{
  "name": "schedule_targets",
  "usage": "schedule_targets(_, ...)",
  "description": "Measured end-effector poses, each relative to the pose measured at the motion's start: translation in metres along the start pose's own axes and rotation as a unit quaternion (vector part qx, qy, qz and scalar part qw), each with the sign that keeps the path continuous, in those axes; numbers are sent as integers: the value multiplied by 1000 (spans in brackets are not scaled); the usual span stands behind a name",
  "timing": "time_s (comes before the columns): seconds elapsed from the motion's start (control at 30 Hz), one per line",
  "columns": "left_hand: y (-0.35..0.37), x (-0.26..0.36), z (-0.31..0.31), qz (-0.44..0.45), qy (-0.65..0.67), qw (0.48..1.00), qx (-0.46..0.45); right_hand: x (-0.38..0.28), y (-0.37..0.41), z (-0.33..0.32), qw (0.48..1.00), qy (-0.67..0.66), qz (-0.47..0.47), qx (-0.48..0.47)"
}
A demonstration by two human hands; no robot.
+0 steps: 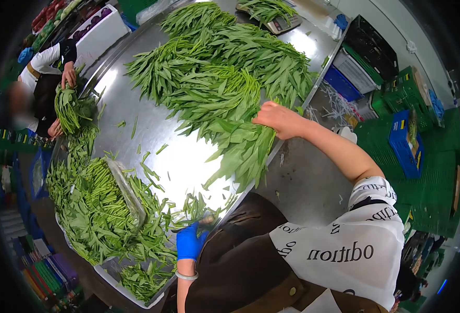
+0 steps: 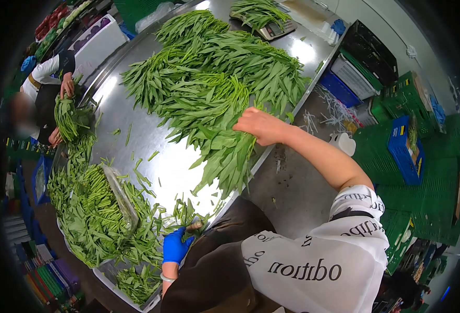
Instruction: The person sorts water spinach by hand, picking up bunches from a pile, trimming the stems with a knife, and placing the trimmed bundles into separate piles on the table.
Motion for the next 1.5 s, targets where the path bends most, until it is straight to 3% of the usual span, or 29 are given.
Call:
schedule_targets(0.27,-7,14,-7,-25,-9,1000,-12,57,-56,-29,997,15,-39,57)
schedule_targets(0.4,0,3,4,-72,10,997,-26,101,-83,2,977,205,22,50)
schedule_targets(0.43,1,3,8,-94,24,995,-37,125,-83,33,960,271,77,-7)
schedule_targets(0.53,9,-2,27,-92,15,992,-81,169,-67,117,947,274,160,-43)
schedule_targets(0.67,14,2,24,-108,52,990,-71,170,-65,122,932,312,173,-64)
schedule_targets(0.77,14,-3,20,-126,42,988,-84,162,-52,94,932,299,203,-16)
schedule_targets(0.87,21,-22,21,-119,40,991,-55,129,-43,64,943,207,238,108)
schedule_targets(0.97,24,-46,15,-139,42,989,-22,70,-32,67,955,61,197,215)
schedule_targets(1.03,21,-51,6,-179,59,982,-7,30,-22,117,968,-37,170,183)
schedule_targets(1.1,17,-54,6,-147,29,989,-17,-29,-21,175,970,-181,140,85)
schedule_targets(1.2,22,-61,10,-129,45,991,10,-133,-23,245,969,-244,26,-26)
schedule_targets(1.27,21,-65,11,-135,45,990,23,-190,-29,273,974,-203,-38,-97)
schedule_targets(1.4,9,-97,-26,-91,32,968,234,-253,-42,314,973,-140,-108,-150)
schedule_targets(1.5,1,-135,-36,-84,-15,977,194,-250,-40,334,974,-76,-109,-184)
Point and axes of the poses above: each hand's wrist, its own y-axis away from the middle knuckle, its own z-axis out of the palm, x = y × z, the point moved 7 cm from there along -y, towards the middle knuckle, and after that the axes turned 8 degrees about x, right-handed, at the moved point
